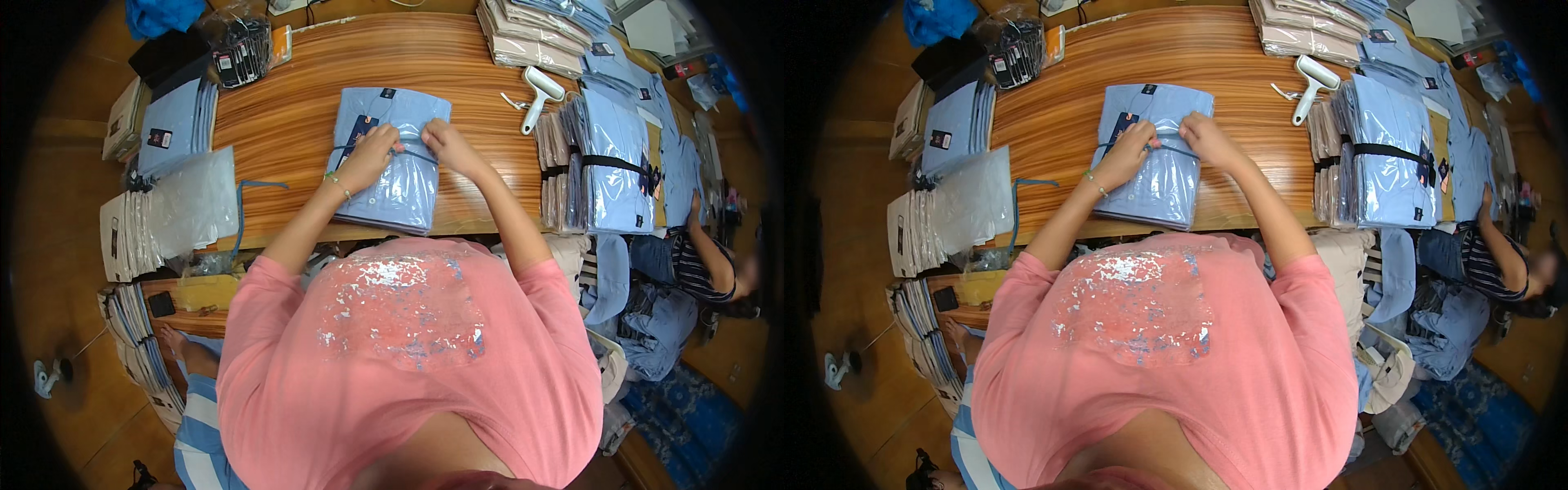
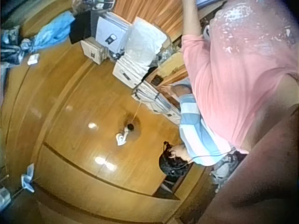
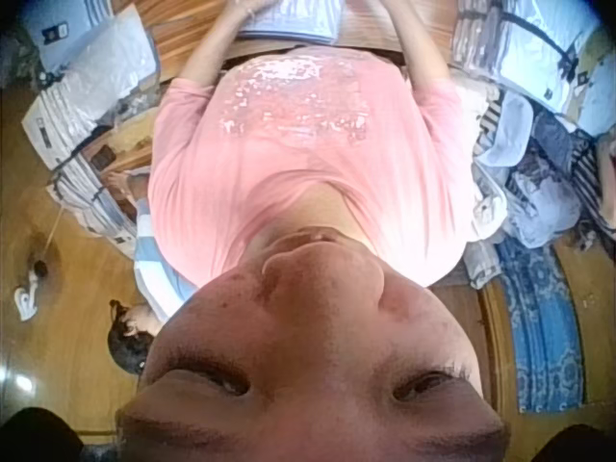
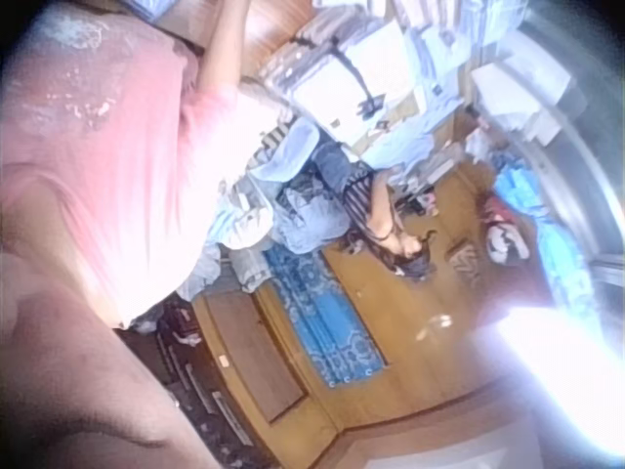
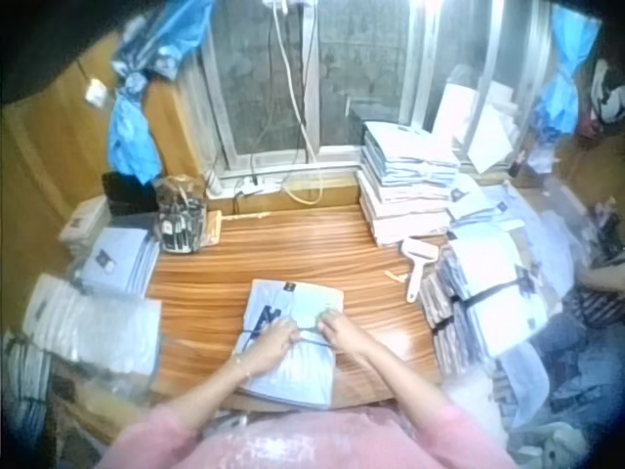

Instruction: The person folds light-blue and beige garments, inserts them into plastic bags, and secures them with blue straps on a wooden table.

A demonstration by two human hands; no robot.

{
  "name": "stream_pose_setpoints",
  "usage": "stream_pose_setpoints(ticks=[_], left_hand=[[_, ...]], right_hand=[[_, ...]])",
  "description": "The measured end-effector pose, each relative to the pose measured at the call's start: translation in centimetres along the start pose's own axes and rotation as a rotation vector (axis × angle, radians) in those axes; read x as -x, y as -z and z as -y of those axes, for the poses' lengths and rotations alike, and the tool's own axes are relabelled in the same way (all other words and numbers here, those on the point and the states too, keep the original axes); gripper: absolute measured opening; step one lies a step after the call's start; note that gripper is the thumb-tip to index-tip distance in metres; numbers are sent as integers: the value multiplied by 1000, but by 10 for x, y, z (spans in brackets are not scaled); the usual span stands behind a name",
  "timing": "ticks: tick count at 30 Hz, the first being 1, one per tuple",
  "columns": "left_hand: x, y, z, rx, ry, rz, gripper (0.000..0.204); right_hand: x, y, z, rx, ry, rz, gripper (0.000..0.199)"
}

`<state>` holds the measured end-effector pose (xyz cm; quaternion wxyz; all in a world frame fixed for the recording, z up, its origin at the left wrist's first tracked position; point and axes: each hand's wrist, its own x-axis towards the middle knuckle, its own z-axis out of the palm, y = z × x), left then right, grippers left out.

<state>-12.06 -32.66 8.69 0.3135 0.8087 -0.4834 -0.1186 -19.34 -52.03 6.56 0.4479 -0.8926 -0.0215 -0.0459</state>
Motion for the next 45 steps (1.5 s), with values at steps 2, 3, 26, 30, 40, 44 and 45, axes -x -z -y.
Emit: stream_pose_setpoints(ticks=[2,3,26,30,40,44,45], left_hand=[[0,1,3,21,35,-98,7],[-1,-2,1,14,50,-146,6],[6,-17,-13,-211,49,-258,8],[6,-4,-8,-471,-98,-170,10],[-33,-16,-35,473,10,78,27],[-12,-30,-10,554,129,-59,32],[-14,-32,-3,564,129,-109,33]], right_hand=[[17,-12,23,112,91,-45,10],[21,-20,33,156,133,-145,9],[13,7,29,138,141,-136,12],[38,-4,-8,-88,-177,-207,18],[47,-33,-47,-638,-348,-308,18],[58,-21,-30,-456,-295,-315,20],[50,-15,-22,-394,-224,-354,21]])
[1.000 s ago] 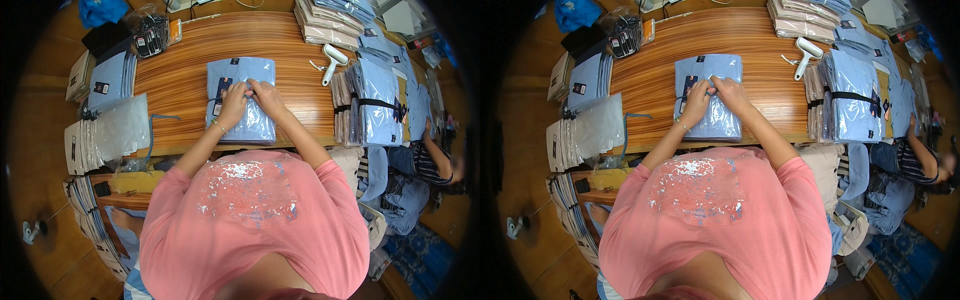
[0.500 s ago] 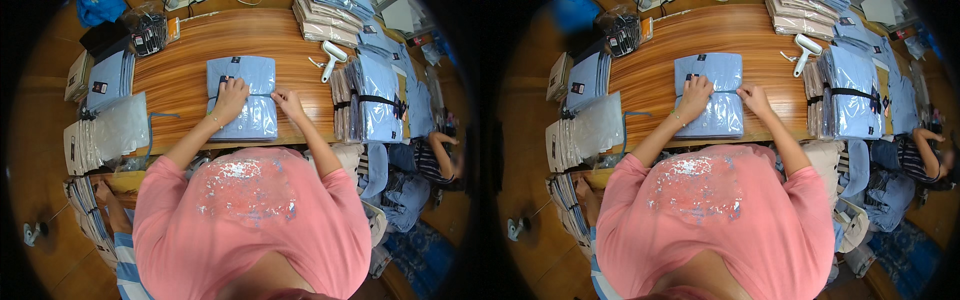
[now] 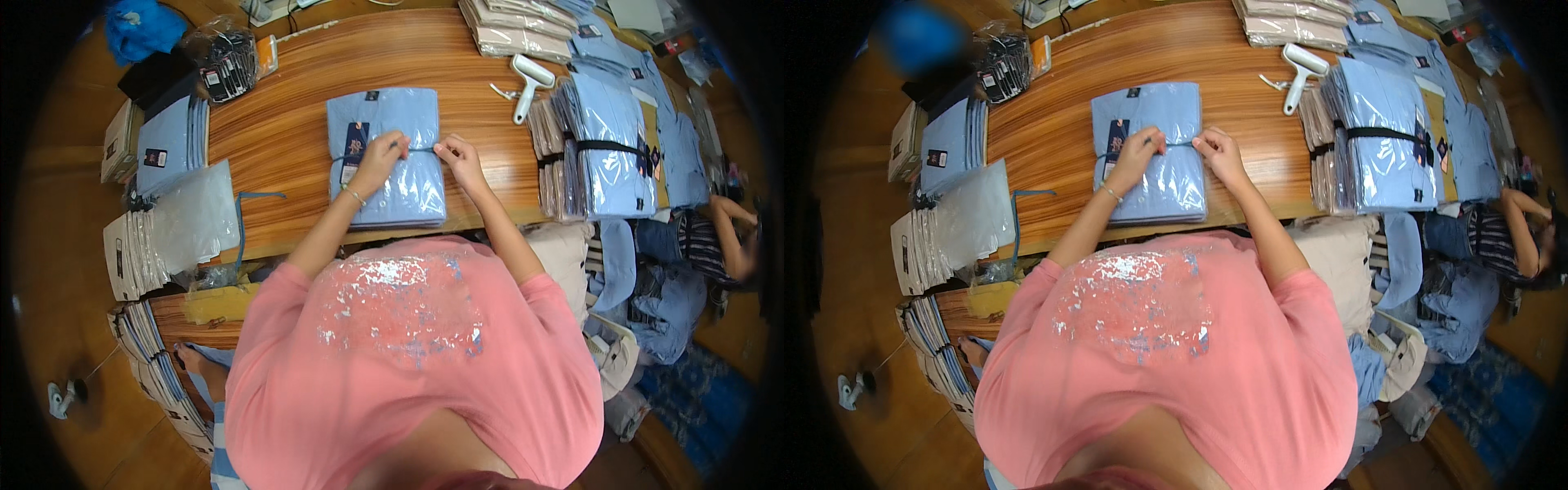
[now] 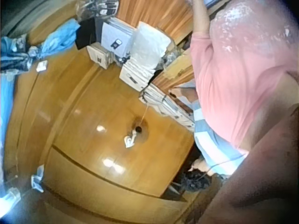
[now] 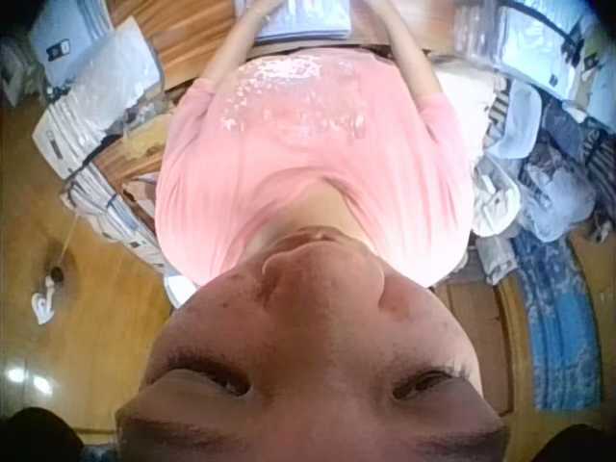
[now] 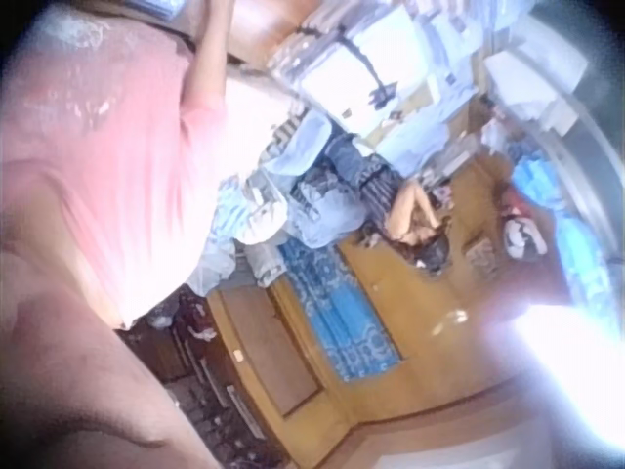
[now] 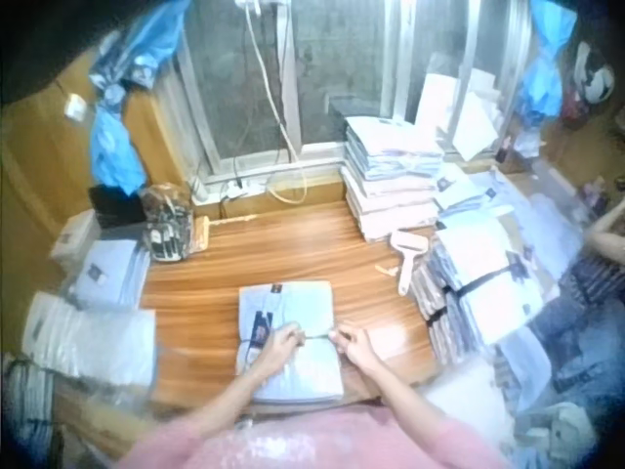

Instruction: The person folds light-blue and beige garments, inserts them into plastic bags, and secures them with blue straps on a wooden table.

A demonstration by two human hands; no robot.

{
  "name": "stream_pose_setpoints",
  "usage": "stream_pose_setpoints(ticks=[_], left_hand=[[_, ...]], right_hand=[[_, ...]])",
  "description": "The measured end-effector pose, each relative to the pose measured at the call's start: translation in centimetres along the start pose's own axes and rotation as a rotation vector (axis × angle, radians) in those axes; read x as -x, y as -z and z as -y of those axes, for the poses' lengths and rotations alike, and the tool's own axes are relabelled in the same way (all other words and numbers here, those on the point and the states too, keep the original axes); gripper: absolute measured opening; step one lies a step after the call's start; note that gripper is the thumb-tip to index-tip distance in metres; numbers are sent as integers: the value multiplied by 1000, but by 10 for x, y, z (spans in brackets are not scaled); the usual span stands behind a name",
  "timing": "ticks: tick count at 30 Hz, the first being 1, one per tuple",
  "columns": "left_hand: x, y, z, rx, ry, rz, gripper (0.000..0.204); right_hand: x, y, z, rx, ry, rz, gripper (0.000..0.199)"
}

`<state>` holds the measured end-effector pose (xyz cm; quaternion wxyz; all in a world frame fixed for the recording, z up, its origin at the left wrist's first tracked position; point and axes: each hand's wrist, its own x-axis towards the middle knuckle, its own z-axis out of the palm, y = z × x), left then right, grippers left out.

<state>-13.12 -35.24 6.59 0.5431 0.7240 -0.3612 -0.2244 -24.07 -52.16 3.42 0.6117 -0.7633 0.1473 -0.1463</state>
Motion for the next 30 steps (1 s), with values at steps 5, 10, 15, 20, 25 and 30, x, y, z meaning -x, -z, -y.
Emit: stream_pose_setpoints(ticks=[5,10,15,20,25,30], left_hand=[[3,4,13,277,58,16,37],[-3,13,1,267,65,53,36],[-5,22,-13,-41,75,126,37],[-8,-15,-24,-60,179,16,40],[3,-9,-43,-512,-323,-130,21],[16,-6,-40,-837,-207,79,18]], right_hand=[[-6,-17,57,-256,38,251,18],[-14,-1,58,680,318,316,18],[0,7,21,545,368,190,17],[18,-4,-33,-28,104,166,15],[20,-7,-45,-151,59,189,16],[22,-11,-47,-175,98,186,16]])
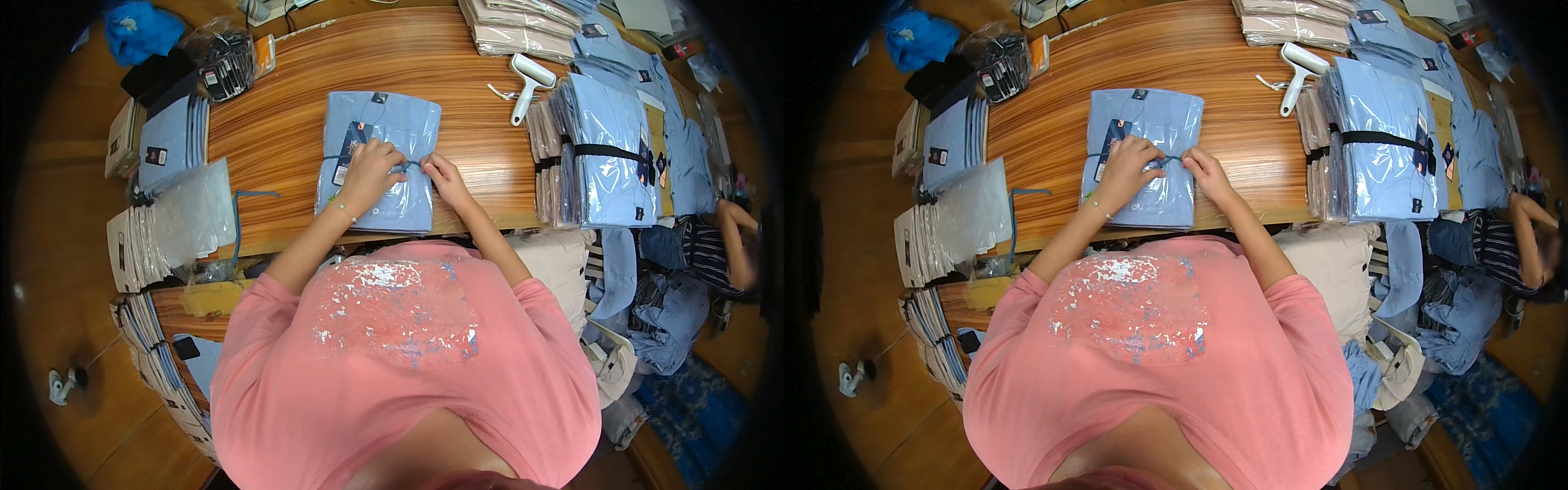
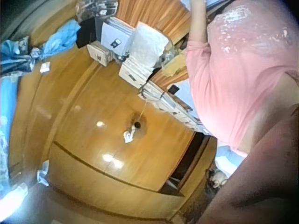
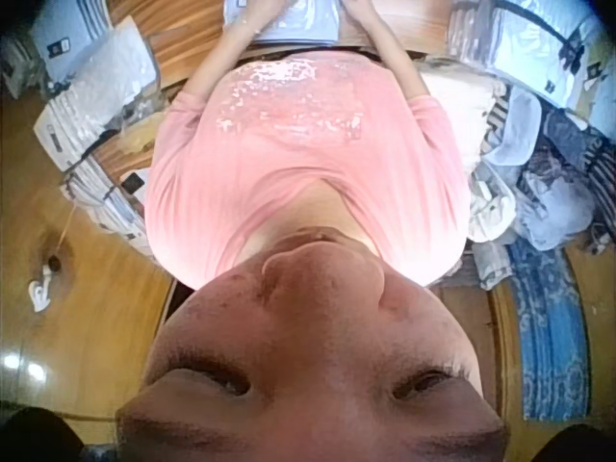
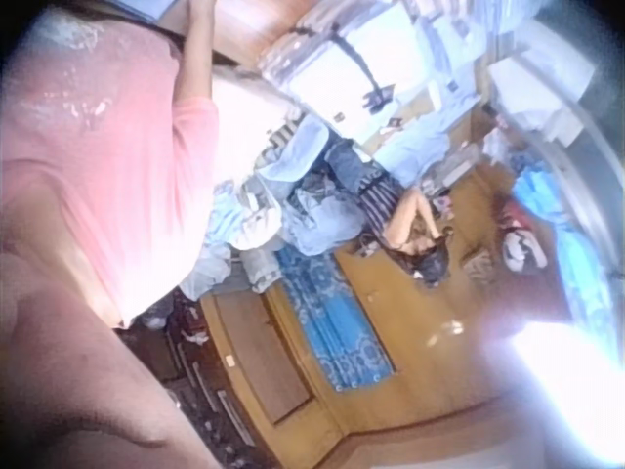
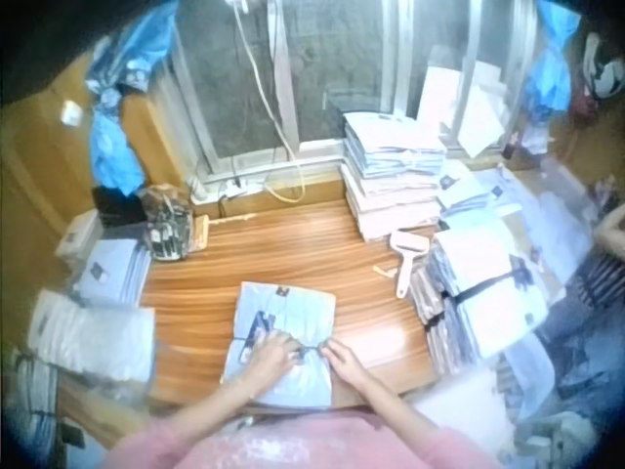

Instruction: The person folds light-blue and beige garments, inserts them into plastic bags, and secures them with blue straps on a wooden table.

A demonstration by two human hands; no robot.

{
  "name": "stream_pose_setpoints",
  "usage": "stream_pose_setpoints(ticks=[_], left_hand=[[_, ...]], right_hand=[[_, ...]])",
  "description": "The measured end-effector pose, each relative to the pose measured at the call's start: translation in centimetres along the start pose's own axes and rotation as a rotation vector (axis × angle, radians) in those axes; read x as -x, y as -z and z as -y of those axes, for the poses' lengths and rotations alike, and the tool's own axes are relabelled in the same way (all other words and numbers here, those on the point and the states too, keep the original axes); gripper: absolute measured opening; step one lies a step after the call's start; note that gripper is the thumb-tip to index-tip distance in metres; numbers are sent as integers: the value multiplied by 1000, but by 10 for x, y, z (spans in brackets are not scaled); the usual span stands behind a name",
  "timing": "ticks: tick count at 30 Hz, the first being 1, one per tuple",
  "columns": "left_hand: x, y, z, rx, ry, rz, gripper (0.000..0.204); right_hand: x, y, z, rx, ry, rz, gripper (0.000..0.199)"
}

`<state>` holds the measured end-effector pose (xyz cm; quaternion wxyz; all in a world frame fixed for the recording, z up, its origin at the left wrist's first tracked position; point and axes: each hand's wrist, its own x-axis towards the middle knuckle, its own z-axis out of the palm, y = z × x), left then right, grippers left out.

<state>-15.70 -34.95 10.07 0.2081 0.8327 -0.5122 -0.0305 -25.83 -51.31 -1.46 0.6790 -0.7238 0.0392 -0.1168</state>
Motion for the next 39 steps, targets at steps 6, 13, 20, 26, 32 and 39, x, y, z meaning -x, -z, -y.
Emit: stream_pose_setpoints(ticks=[6,13,20,26,32,39], left_hand=[[-14,-13,6,-8,-157,-24,11],[-54,-1,8,-138,-327,152,15],[-53,-20,4,589,88,325,29],[-48,-16,8,445,-10,315,25],[-40,-24,7,368,-46,273,21],[-38,-18,9,433,-44,306,19]], right_hand=[[-1,2,0,-14,-12,-7,16],[-1,3,-7,-12,-7,-5,14],[2,-2,-4,-132,-59,-54,16],[0,5,-11,-21,-10,31,15],[5,13,17,-201,-156,53,14],[-6,10,35,259,63,-235,12]])
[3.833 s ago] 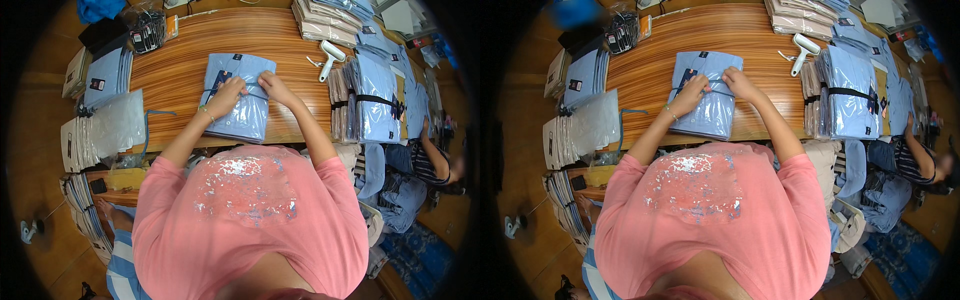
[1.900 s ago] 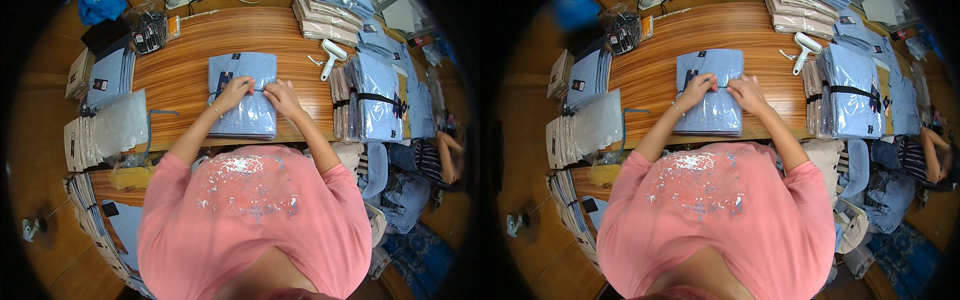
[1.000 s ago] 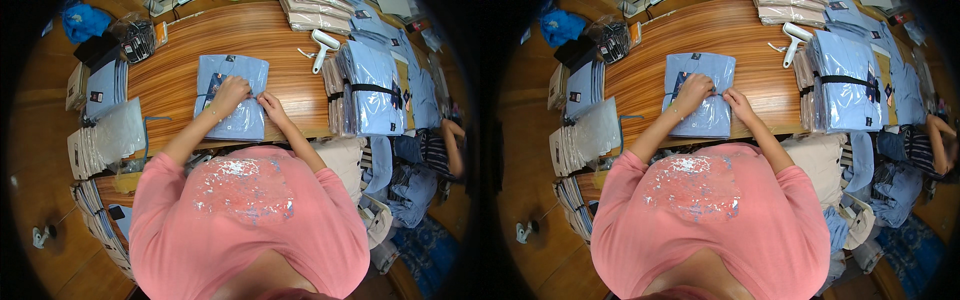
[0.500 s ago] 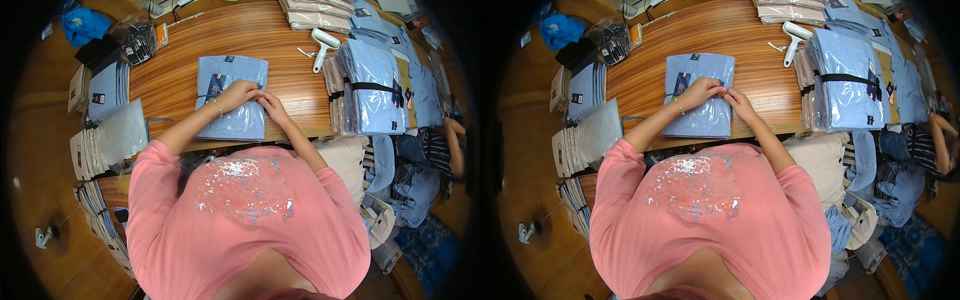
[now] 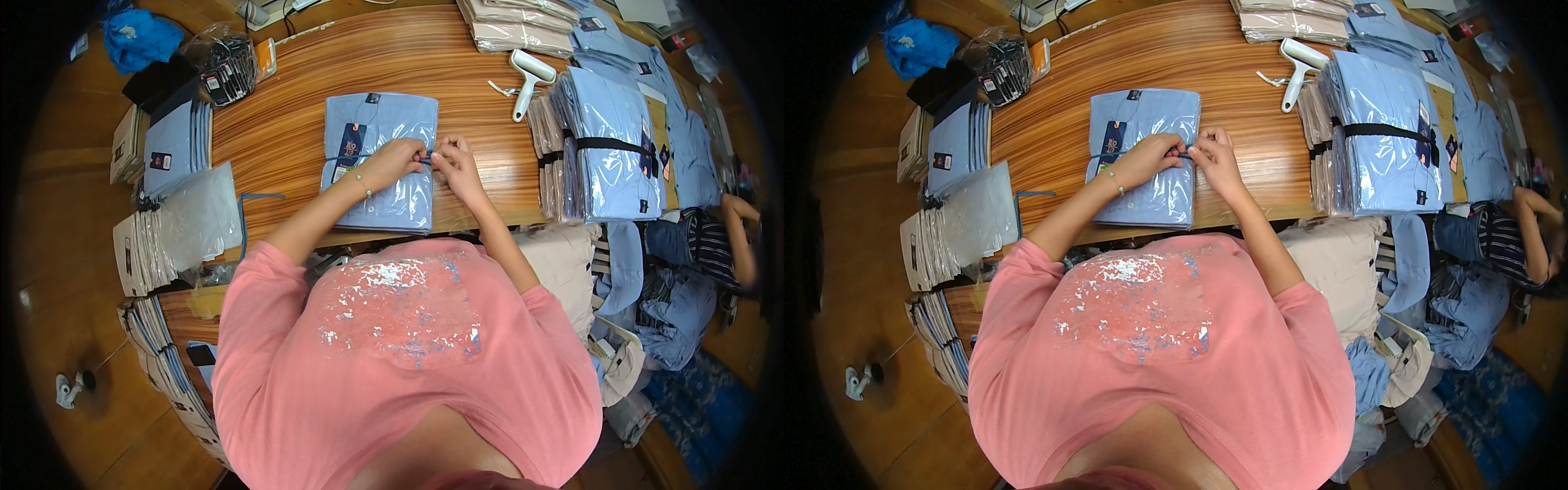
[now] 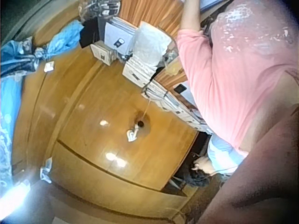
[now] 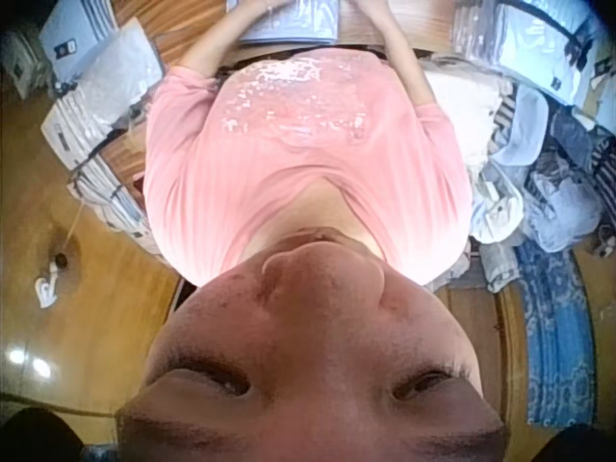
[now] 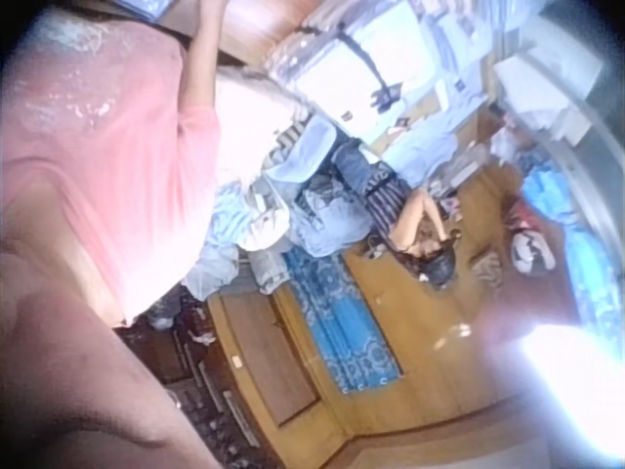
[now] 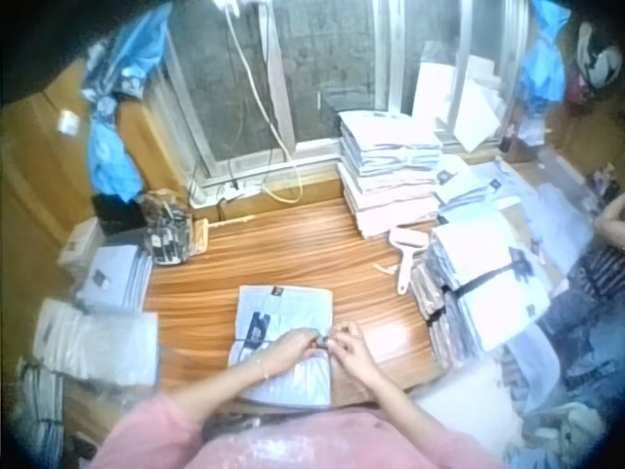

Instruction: The person folds light-blue and beige garments, inserts them into plastic bags, and secures them with blue straps on a wooden table.

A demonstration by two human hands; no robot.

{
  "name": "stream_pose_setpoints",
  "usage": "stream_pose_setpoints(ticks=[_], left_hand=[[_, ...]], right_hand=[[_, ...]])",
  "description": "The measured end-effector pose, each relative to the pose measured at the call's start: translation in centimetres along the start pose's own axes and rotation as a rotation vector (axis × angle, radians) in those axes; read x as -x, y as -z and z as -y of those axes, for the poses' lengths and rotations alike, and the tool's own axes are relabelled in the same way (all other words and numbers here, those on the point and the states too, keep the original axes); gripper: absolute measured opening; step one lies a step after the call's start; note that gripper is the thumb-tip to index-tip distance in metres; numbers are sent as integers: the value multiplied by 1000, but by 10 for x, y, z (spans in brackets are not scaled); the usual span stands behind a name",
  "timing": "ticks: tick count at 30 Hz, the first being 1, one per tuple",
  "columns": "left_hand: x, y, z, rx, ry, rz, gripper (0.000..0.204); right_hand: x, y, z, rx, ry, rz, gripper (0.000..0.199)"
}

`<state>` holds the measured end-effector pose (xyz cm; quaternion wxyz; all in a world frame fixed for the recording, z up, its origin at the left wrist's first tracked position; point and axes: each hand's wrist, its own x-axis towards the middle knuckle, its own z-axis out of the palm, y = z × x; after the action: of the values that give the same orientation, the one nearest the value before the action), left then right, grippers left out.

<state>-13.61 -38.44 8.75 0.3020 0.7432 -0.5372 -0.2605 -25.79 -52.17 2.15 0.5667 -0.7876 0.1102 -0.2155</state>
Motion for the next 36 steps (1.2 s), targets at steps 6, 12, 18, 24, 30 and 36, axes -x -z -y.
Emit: stream_pose_setpoints(ticks=[6,12,18,24,30,36], left_hand=[[-1,-6,7,-117,2,-96,17],[0,0,7,-10,51,-102,16],[0,13,2,125,100,-54,14],[-9,8,6,219,113,-73,15],[-21,17,8,271,242,144,15],[-21,24,11,197,174,231,13]], right_hand=[[-7,-3,24,28,43,71,13],[-2,-21,20,289,193,-83,17],[-9,-2,16,330,164,23,12],[10,-8,12,-266,-393,43,13],[23,-27,36,-138,-383,-19,12],[31,-29,61,252,-85,-14,9]])
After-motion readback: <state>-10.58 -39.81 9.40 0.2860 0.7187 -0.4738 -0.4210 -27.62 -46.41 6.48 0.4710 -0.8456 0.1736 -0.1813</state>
